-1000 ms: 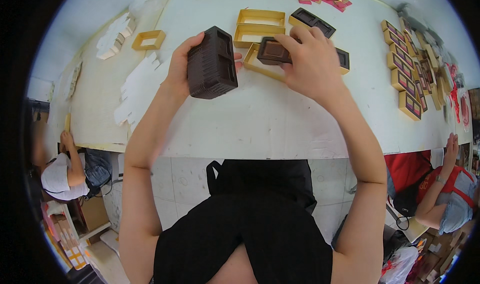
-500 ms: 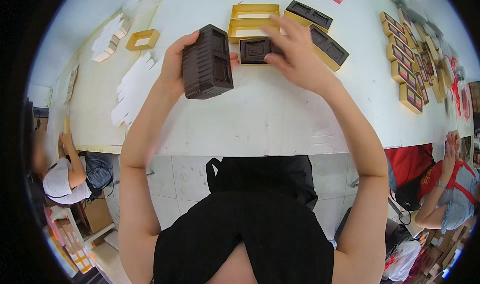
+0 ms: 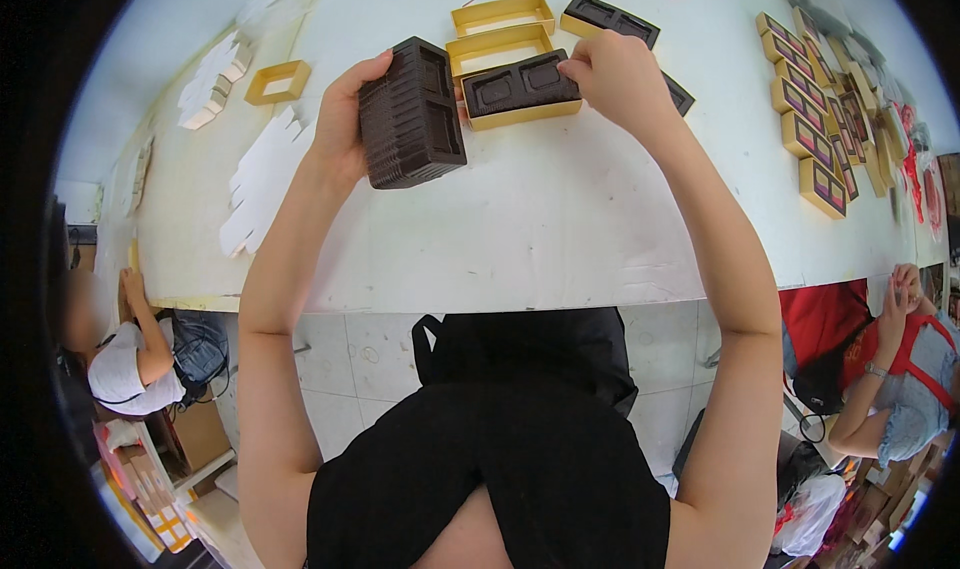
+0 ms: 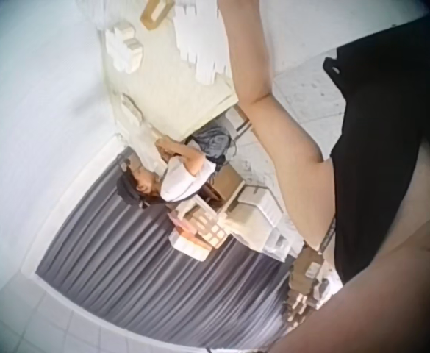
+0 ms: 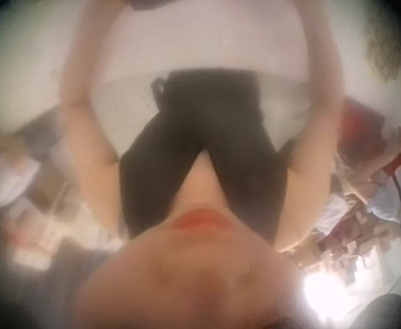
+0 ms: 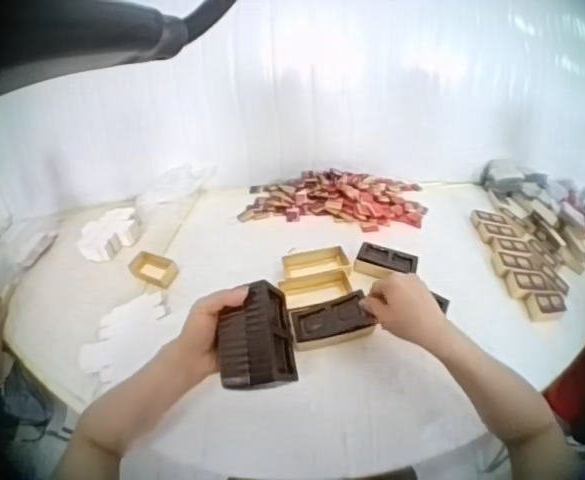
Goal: The person assembles small rectangular boxes from flat cardboard pieces and places them on a table. They fold the cardboard along pre-cut lines to form box shapes and stack them. The workspace contains stacks of flat cardboard and finished boxes.
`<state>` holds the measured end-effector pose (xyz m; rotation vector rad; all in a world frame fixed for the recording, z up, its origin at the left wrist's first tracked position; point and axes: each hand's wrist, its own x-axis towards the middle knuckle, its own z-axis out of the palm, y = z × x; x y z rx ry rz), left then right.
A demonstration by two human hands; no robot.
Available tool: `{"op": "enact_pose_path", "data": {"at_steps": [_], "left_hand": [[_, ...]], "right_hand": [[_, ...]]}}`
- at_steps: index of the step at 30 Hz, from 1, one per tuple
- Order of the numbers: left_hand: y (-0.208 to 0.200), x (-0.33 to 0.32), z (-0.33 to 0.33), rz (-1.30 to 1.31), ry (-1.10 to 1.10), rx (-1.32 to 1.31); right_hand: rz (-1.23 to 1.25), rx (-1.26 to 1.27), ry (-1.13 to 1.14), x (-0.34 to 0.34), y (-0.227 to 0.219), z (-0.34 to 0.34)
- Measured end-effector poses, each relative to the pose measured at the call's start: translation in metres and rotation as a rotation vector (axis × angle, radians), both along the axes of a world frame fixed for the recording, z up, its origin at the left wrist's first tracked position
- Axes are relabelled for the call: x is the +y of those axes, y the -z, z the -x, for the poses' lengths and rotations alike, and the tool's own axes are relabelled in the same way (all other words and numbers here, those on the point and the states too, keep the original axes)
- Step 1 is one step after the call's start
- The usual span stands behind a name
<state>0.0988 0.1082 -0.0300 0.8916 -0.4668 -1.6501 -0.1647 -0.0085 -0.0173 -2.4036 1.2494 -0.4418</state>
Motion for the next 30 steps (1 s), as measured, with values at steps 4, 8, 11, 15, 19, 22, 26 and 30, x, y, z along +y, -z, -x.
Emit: {"op": "enact_pose_path", "data": {"at_steps": [4,8,11,15,19,22,26,30], "left_hand": [[0.013,-0.007,-0.007,0.055,0.031,-0.041],[0.013,-0.005,-0.01,0.03,0.032,-0.017],[0.014,-0.007,-0.008,0.038,0.028,0.003],[0.013,-0.002,-0.005,0.034,-0.007,0.012],[0.007,0.003,-0.002,0.008,0.028,0.049],[0.006,0.002,0.001,-0.005,0.011,0.03],[0.007,0.007,0.003,-0.028,0.034,0.02],[-0.01,0.016,0.016,-0.015,-0.085,-0.14]], "right_hand": [[-0.271,-0.115,0.073,-0.018,0.009,-0.004],[0.036,-0.008,-0.048,0.002,-0.003,-0.014],[0.32,0.109,-0.182,-0.006,0.02,-0.005],[-0.028,-0.053,-0.149,-0.011,0.011,0.001],[-0.354,-0.237,-0.073,-0.021,0.027,0.006],[-0.116,0.005,-0.062,-0.024,0.024,0.002],[0.138,0.257,0.004,-0.012,0.017,-0.012],[0.07,0.468,-0.061,-0.013,-0.016,-0.023]]}}
